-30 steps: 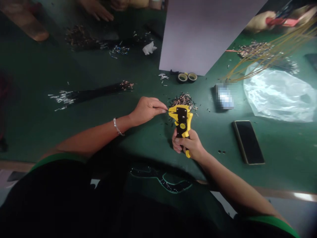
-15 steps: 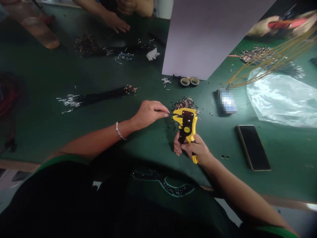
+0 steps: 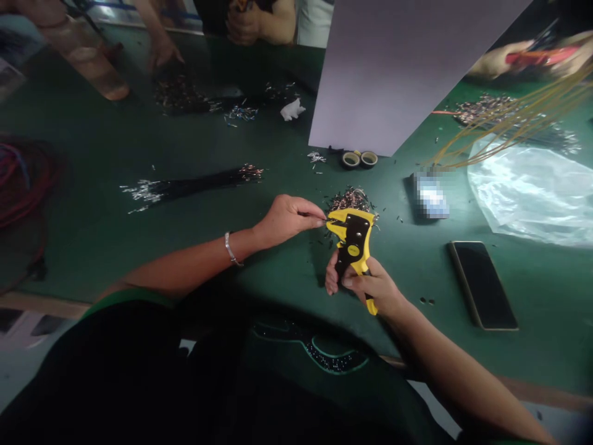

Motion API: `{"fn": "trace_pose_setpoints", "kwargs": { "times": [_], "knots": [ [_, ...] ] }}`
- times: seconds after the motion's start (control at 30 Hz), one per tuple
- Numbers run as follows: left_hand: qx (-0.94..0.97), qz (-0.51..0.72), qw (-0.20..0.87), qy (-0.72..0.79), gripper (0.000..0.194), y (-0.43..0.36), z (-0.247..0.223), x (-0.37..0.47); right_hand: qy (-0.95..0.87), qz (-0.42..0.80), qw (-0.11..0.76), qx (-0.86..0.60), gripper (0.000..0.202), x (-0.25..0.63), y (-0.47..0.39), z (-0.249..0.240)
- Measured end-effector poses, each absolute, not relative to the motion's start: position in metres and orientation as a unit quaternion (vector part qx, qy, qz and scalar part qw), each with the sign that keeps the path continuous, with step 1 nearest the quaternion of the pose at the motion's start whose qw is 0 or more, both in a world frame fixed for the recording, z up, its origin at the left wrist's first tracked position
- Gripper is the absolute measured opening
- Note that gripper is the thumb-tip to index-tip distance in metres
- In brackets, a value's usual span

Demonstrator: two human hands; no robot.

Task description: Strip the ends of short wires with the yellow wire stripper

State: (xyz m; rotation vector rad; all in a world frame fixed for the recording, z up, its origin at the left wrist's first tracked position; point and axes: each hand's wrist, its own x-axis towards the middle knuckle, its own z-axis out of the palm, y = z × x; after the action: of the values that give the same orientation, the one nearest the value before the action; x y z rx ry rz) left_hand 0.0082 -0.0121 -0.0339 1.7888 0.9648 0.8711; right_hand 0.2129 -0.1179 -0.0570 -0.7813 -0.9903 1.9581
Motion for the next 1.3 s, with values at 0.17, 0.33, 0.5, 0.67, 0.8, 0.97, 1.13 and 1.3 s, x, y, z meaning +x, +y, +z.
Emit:
{"fn": "trace_pose_setpoints", "kwargs": {
  "times": [0.17, 0.33, 0.5, 0.67, 0.8, 0.97, 1.13, 1.3],
  "knots": [
    [0.727, 0.35, 0.448, 0.384, 0.007, -0.012, -0.032, 0.008, -0.386, 0.777, 0.4, -0.295, 0.033, 0.213, -0.117, -0.059],
    [0.727, 0.341, 0.452, 0.389, 0.009, -0.011, -0.031, 0.006, -0.383, 0.785, 0.388, -0.294, 0.039, 0.215, -0.116, -0.057],
    [0.733, 0.347, 0.446, 0.379, 0.008, -0.01, -0.03, 0.006, -0.388, 0.783, 0.39, -0.291, 0.038, 0.215, -0.118, -0.058],
    [0.737, 0.34, 0.452, 0.37, 0.006, -0.012, -0.027, 0.005, -0.399, 0.778, 0.382, -0.299, 0.032, 0.212, -0.121, -0.061],
    [0.719, 0.331, 0.482, 0.376, 0.009, -0.012, -0.026, 0.006, -0.406, 0.769, 0.397, -0.292, 0.032, 0.212, -0.12, -0.059],
    [0.669, 0.304, 0.554, 0.391, 0.013, -0.014, -0.033, 0.008, -0.397, 0.751, 0.421, -0.317, 0.036, 0.215, -0.116, -0.049],
    [0.625, 0.273, 0.63, 0.371, 0.011, -0.02, -0.034, 0.011, -0.401, 0.699, 0.474, -0.354, 0.028, 0.217, -0.113, -0.035],
    [0.62, 0.223, 0.655, 0.371, 0.009, -0.027, -0.031, 0.013, -0.365, 0.693, 0.494, -0.378, 0.038, 0.215, -0.113, -0.024]
  ]
}}
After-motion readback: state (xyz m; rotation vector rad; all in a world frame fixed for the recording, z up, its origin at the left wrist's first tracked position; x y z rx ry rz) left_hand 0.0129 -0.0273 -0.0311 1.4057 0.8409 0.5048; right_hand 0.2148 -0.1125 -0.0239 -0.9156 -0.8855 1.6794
